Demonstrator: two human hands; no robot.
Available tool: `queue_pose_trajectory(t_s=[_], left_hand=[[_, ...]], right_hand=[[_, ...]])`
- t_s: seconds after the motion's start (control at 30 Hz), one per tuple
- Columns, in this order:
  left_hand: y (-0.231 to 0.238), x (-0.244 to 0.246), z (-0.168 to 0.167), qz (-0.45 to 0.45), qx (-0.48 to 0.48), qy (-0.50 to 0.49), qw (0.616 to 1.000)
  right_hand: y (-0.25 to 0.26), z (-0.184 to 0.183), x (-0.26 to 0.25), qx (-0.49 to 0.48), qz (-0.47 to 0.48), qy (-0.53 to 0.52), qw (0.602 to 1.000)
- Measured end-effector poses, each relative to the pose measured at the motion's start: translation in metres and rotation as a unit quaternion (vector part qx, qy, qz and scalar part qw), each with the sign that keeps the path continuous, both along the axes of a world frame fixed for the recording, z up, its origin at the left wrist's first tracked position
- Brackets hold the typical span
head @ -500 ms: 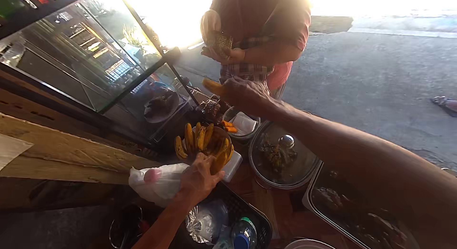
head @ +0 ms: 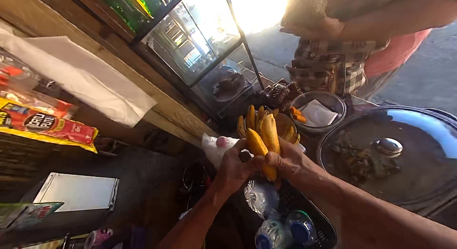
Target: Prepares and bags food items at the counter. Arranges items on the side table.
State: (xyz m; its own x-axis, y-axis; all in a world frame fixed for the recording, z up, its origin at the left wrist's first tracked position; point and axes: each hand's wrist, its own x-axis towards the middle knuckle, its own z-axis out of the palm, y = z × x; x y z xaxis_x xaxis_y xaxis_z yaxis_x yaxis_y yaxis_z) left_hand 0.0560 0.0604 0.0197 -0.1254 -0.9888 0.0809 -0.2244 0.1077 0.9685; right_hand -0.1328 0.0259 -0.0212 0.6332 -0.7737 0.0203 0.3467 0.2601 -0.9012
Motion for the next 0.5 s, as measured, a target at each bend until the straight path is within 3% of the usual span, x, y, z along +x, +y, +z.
queue_pose_trajectory(t_s=[0.13,0.23,0.37,0.5], left_hand=[[0.029,0.015,0.013,-0.003,-0.094,-0.215,0.972],[0.044,0.045,0.025,-0.012,-0.101,-0.279,0.955],[0.022,0.109,0.027,0.097,-0.162,-0.368,0.911],[0.001,0.118,0.021,0.097,-0.211,-0.356,0.905]], right_hand=[[0.013,0.012,0.0,0.018,0.073,-0.007,0.997],[0.027,0.018,-0.003,0.024,0.087,-0.008,0.996],[0.034,0.023,-0.021,0.033,0.037,-0.025,0.998],[0.03,0.024,-0.04,0.044,-0.043,0.008,0.998]])
